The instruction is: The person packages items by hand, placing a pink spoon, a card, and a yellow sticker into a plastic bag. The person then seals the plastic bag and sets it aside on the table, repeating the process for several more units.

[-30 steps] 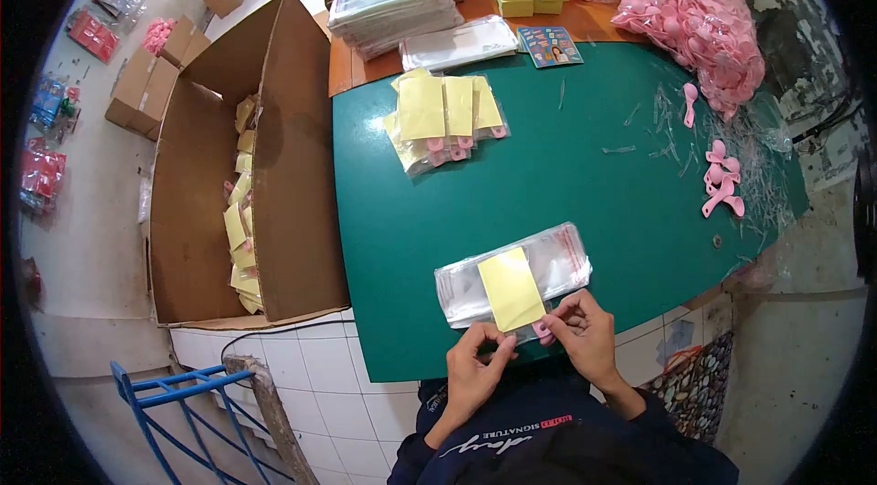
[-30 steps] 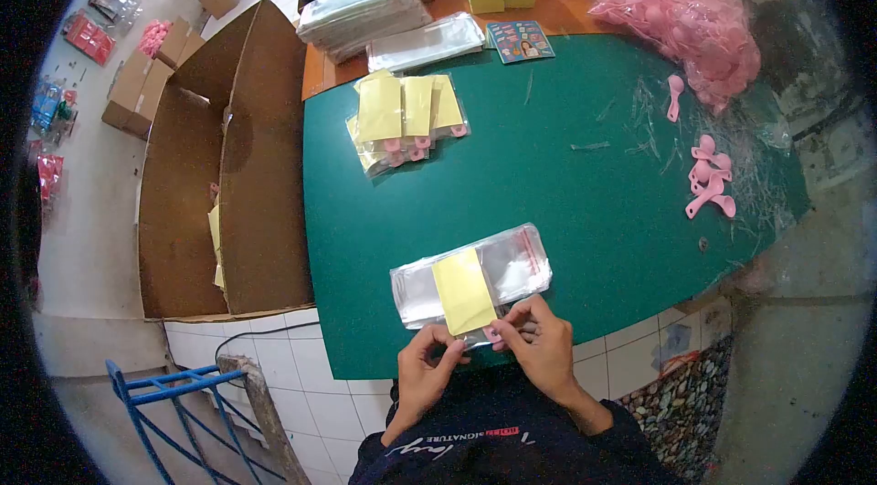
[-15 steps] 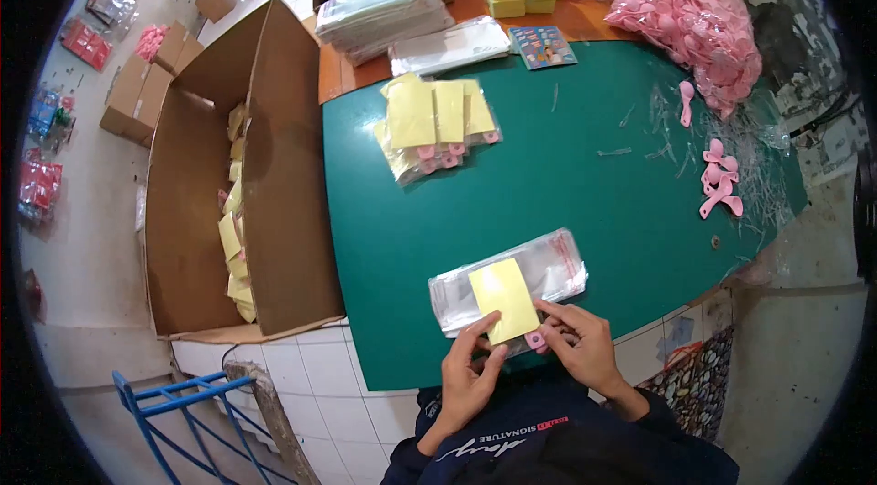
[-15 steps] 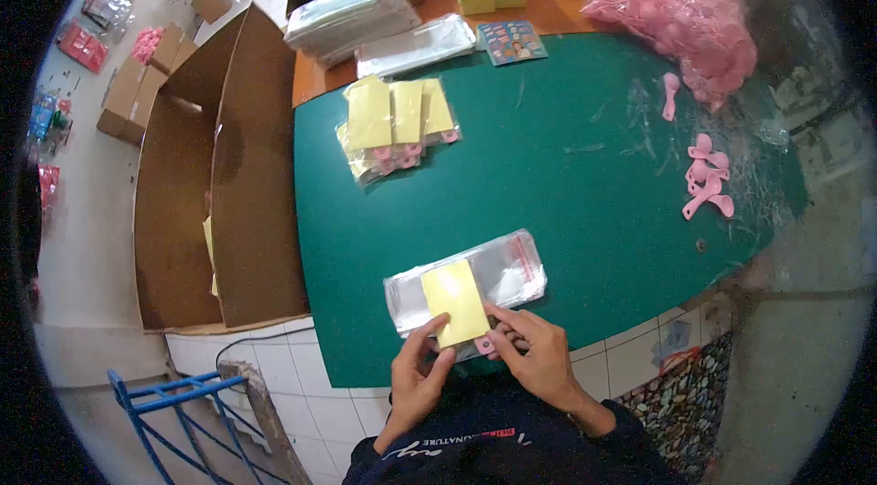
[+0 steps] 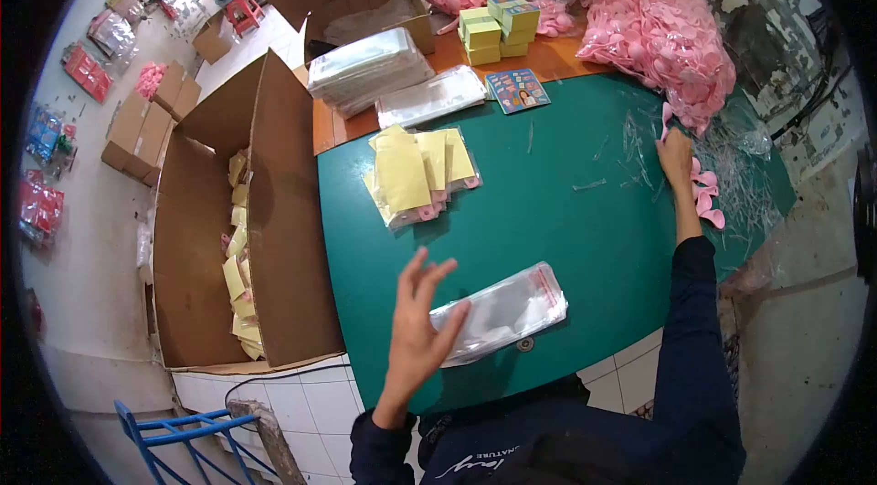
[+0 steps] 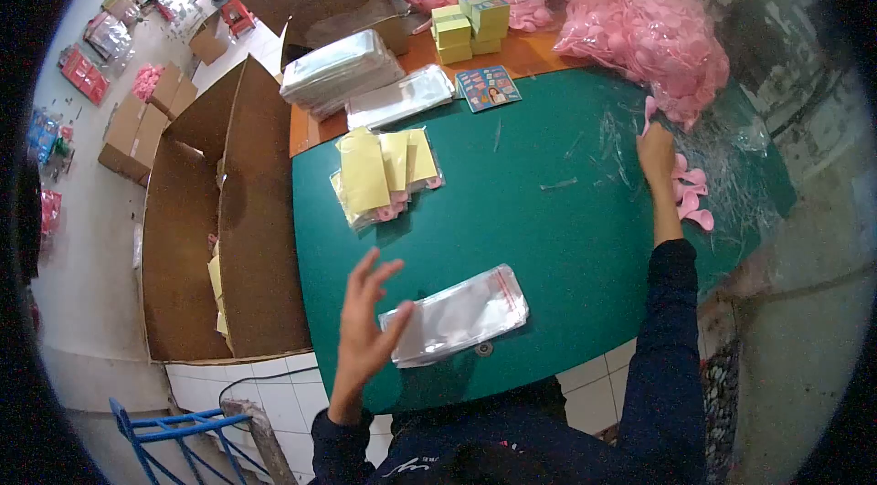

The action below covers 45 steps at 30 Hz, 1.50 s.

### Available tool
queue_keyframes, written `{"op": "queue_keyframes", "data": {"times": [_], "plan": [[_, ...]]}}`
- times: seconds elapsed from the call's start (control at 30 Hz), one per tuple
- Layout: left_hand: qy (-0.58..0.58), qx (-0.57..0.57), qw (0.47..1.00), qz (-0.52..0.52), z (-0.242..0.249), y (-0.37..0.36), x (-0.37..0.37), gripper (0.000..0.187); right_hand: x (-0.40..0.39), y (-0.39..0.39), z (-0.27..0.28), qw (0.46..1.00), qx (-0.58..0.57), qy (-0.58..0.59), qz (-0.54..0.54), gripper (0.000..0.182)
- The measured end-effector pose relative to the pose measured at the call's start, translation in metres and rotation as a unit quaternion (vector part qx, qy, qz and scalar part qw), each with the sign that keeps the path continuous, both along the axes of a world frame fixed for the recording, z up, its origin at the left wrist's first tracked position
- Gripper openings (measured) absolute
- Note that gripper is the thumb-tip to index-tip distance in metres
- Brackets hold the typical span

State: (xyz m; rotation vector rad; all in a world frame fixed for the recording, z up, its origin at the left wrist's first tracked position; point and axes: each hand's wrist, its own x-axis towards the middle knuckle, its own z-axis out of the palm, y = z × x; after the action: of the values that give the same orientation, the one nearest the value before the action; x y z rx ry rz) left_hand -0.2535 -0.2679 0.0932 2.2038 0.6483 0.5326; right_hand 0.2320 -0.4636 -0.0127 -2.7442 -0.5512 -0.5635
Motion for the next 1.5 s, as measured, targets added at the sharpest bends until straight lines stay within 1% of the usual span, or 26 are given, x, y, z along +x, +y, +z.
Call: {"op": "queue_keyframes", "data": {"times": [0.07, 0.1, 0.17, 0.23, 0.27, 0.33, 0.43, 0.5, 0.53, 0.6, 0.67, 0.7, 0.73, 0.77, 0.87, 1.0, 1.1, 1.17, 1.2, 1.27, 1.3, 1.33, 1.37, 1.4, 1.47, 1.5], "plan": [[0.013, -0.054, 0.998, -0.001, -0.013, -0.012, -0.009, 0.043, 0.013, -0.006, 0.0, 1.0, -0.003, 0.0, 0.006, 0.024], [0.018, -0.062, 0.998, 0.012, -0.013, -0.014, -0.014, 0.04, 0.016, -0.012, 0.0, 1.0, -0.006, 0.003, 0.007, 0.025], [0.028, -0.077, 0.996, 0.031, -0.012, -0.015, -0.022, 0.036, 0.017, -0.021, 0.007, 0.999, 0.04, -0.006, 0.003, 0.023], [0.034, -0.07, 0.997, -0.002, -0.013, -0.013, -0.025, 0.031, 0.011, -0.029, 0.021, 0.992, 0.116, -0.053, 0.001, 0.023], [0.037, -0.067, 0.997, -0.017, -0.014, -0.013, -0.026, 0.029, -0.002, -0.028, 0.037, 0.986, 0.128, -0.101, 0.018, 0.023], [0.026, -0.011, 0.998, -0.051, -0.023, -0.014, -0.02, 0.027, -0.035, -0.027, 0.069, 0.968, 0.151, -0.196, 0.051, 0.022], [0.015, 0.081, 0.993, -0.088, -0.032, -0.016, 0.002, 0.027, -0.096, -0.023, 0.116, 0.939, 0.306, -0.051, 0.15, 0.023], [0.007, 0.126, 0.986, -0.104, -0.037, -0.016, 0.022, 0.029, -0.135, -0.024, 0.134, 0.912, 0.343, 0.108, 0.197, 0.021], [0.015, 0.138, 0.985, -0.107, -0.04, -0.016, 0.03, 0.03, -0.156, -0.023, 0.139, 0.888, 0.358, 0.187, 0.219, 0.02], [0.032, 0.161, 0.98, -0.109, -0.047, -0.016, 0.043, 0.032, -0.206, -0.013, 0.141, 0.895, 0.338, 0.18, 0.228, 0.013], [0.057, 0.151, 0.979, -0.121, -0.053, -0.016, 0.047, 0.033, -0.255, -0.001, 0.134, 0.875, 0.38, 0.178, 0.242, 0.009], [0.07, 0.147, 0.978, -0.13, -0.057, -0.016, 0.048, 0.033, -0.276, 0.003, 0.131, 0.873, 0.378, 0.201, 0.234, 0.01], [0.056, 0.13, 0.982, -0.128, -0.061, -0.016, 0.049, 0.032, -0.29, 0.006, 0.128, 0.87, 0.376, 0.224, 0.226, 0.011], [0.044, 0.113, 0.985, -0.125, -0.064, -0.016, 0.049, 0.031, -0.298, 0.006, 0.122, 0.875, 0.361, 0.214, 0.242, 0.012], [0.013, 0.091, 0.99, -0.106, -0.069, -0.014, 0.049, 0.026, -0.312, 0.008, 0.11, 0.88, 0.326, 0.194, 0.286, 0.015], [-0.026, 0.03, 0.995, -0.091, -0.057, -0.013, 0.048, 0.019, -0.319, 0.013, 0.116, 0.865, 0.367, 0.207, 0.273, 0.013], [-0.01, 0.013, 0.998, -0.057, -0.057, -0.012, 0.045, 0.017, -0.318, 0.016, 0.118, 0.865, 0.37, 0.219, 0.259, 0.012], [-0.023, 0.052, 0.995, -0.086, -0.055, -0.009, 0.043, 0.019, -0.315, 0.018, 0.114, 0.869, 0.348, 0.237, 0.26, 0.01], [-0.029, 0.071, 0.992, -0.1, -0.055, -0.008, 0.042, 0.021, -0.315, 0.018, 0.111, 0.881, 0.325, 0.228, 0.259, 0.01], [-0.102, 0.07, 0.987, -0.107, -0.052, -0.003, 0.041, 0.021, -0.314, 0.019, 0.106, 0.901, 0.278, 0.208, 0.258, 0.009], [-0.137, 0.07, 0.982, -0.111, -0.049, -0.001, 0.041, 0.021, -0.314, 0.018, 0.106, 0.903, 0.276, 0.208, 0.255, 0.009], [-0.126, -0.042, 0.985, -0.109, -0.044, 0.0, 0.039, 0.02, -0.314, 0.018, 0.105, 0.905, 0.273, 0.208, 0.251, 0.009], [-0.113, -0.154, 0.976, -0.104, -0.031, 0.0, 0.036, 0.019, -0.313, 0.018, 0.105, 0.907, 0.271, 0.208, 0.248, 0.009], [-0.098, -0.264, 0.955, -0.098, -0.024, 0.001, 0.033, 0.018, -0.313, 0.019, 0.106, 0.899, 0.307, 0.207, 0.233, 0.009], [-0.064, -0.304, 0.947, -0.088, -0.023, 0.005, 0.031, 0.014, -0.312, 0.022, 0.11, 0.881, 0.376, 0.204, 0.201, 0.01], [-0.047, -0.323, 0.942, -0.083, -0.023, 0.006, 0.031, 0.013, -0.311, 0.024, 0.111, 0.867, 0.411, 0.193, 0.205, 0.01]]}}
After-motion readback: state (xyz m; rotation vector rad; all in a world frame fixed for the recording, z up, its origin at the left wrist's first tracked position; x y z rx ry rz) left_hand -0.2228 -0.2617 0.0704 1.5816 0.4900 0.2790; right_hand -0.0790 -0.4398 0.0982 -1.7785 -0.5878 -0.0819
